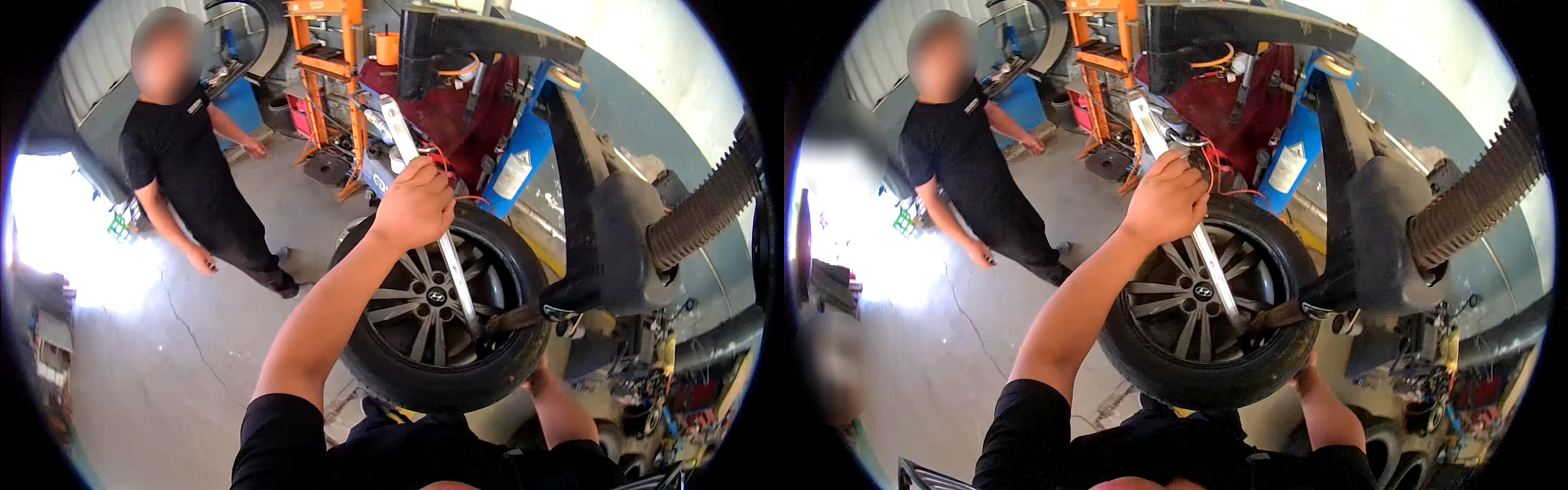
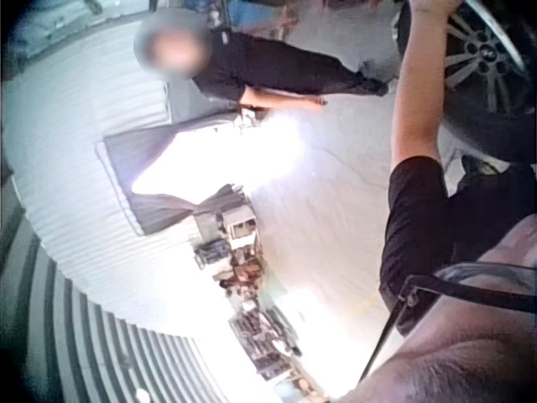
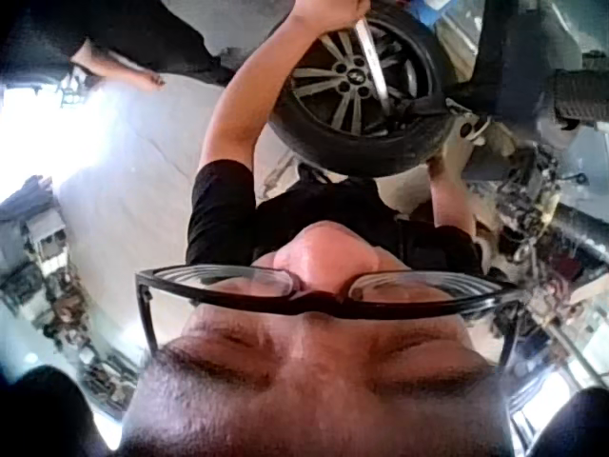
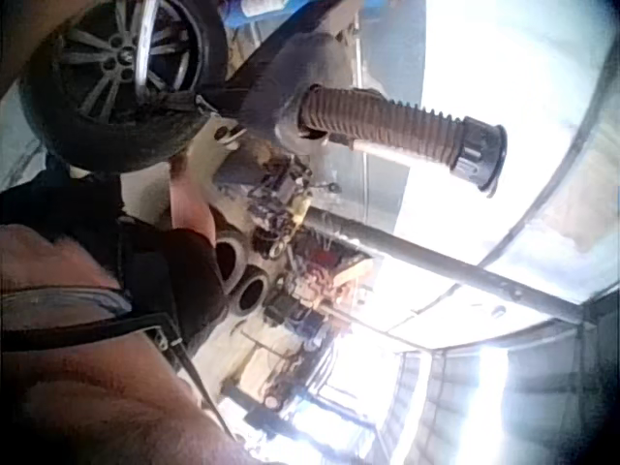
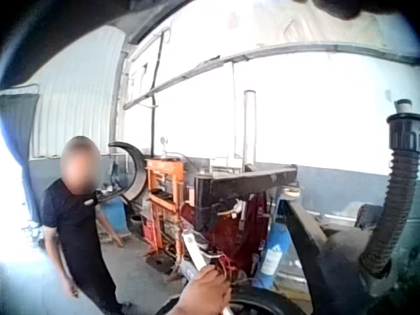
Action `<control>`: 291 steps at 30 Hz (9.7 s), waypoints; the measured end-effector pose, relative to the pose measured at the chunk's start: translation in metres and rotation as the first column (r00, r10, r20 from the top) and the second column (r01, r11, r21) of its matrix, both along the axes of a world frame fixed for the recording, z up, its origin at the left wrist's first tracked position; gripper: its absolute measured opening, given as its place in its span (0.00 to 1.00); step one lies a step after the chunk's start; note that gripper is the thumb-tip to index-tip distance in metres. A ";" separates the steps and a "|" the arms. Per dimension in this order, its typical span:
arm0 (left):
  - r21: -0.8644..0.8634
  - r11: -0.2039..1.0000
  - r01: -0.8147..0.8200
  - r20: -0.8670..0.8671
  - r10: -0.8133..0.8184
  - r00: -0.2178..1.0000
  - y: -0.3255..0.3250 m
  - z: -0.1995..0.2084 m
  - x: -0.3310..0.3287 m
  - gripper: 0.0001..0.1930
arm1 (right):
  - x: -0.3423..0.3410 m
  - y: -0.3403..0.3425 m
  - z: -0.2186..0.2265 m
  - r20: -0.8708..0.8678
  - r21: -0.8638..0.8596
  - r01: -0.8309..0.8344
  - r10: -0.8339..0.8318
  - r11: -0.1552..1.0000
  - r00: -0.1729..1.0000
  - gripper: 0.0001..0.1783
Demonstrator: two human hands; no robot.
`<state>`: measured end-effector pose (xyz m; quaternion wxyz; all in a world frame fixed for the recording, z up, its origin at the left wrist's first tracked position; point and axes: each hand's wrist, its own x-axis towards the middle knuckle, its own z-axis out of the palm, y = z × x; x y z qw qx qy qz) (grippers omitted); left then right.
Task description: The person uses a tire changing machine to remove a tire from a silver alloy wheel. They secure the wheel on the machine, use a pry bar to break the bead, and operate the machine's arm to peel the tire off. After removing the tire, they place it on a stack and then mount a new tire onto the wheel using the machine.
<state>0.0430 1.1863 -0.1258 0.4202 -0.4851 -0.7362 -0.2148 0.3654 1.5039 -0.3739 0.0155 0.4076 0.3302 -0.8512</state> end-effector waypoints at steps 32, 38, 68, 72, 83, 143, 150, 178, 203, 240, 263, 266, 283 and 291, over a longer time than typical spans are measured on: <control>-0.564 0.787 0.251 0.402 -0.003 0.916 -0.046 -0.274 -0.194 0.36 | 0.013 -0.207 0.101 0.242 0.954 -0.035 -0.699 0.296 0.673 0.53; -0.649 0.700 0.300 0.459 0.046 0.887 -0.045 -0.277 -0.214 0.41 | 0.014 -0.206 0.090 0.244 0.970 -0.169 -0.726 0.176 0.643 0.55; -0.632 0.650 0.422 0.351 -0.245 0.904 0.063 -0.262 -0.244 0.38 | -0.019 -0.313 0.096 0.143 0.979 -0.196 -0.859 0.051 0.491 0.39; -0.594 0.642 0.484 0.377 -0.309 0.873 0.076 -0.259 -0.244 0.39 | -0.033 -0.337 0.103 0.178 0.941 -0.338 -0.829 -0.015 0.530 0.33; -0.483 0.743 0.464 0.597 -0.109 0.795 0.055 -0.213 -0.171 0.22 | -0.089 -0.375 0.156 0.563 0.742 -0.657 -0.409 -0.131 0.718 0.25; 0.265 0.366 0.892 0.698 0.566 -0.439 0.182 -0.165 -0.238 0.17 | -0.294 -0.406 0.177 0.691 0.708 -0.690 0.050 0.150 0.721 0.50; -0.166 0.476 0.864 0.956 0.294 0.021 -0.030 -0.074 -0.305 0.16 | -0.326 -0.355 0.191 0.709 0.511 -0.799 0.370 0.319 0.601 0.66; 0.221 0.839 0.496 0.897 0.024 -0.441 -0.249 -0.229 -0.299 0.08 | -0.307 -0.184 0.268 0.542 0.594 -0.478 0.118 0.647 0.832 0.51; 0.536 0.822 -0.193 0.148 -0.317 -0.937 -0.032 -0.275 -0.079 0.29 | -0.172 -0.273 0.220 0.226 0.892 -0.331 -0.330 -0.309 0.917 0.43; 0.636 0.772 0.019 0.128 -0.081 -0.988 -0.031 -0.297 -0.101 0.32 | -0.127 -0.129 0.306 0.313 0.205 -0.194 -0.124 -0.959 0.942 0.09; 0.501 0.855 0.136 0.345 -0.053 -0.937 -0.095 -0.189 -0.148 0.32 | -0.154 -0.276 0.241 0.277 0.644 -0.073 -0.143 0.762 0.950 0.47; 0.510 0.748 0.425 0.409 0.223 -0.885 -0.080 -0.172 -0.156 0.28 | -0.122 -0.357 0.256 0.145 0.591 0.176 -0.319 0.787 0.937 0.46; 0.124 -0.392 0.911 0.685 0.698 0.207 -0.211 -0.204 -0.043 0.14 | -0.264 -1.036 -0.042 0.671 0.477 0.793 -0.740 0.380 -0.049 0.61; 0.011 -0.782 0.623 0.608 0.500 0.616 -0.355 -0.256 0.015 0.15 | -0.579 -1.235 -0.083 0.840 0.294 0.916 -0.383 -0.273 -0.384 0.60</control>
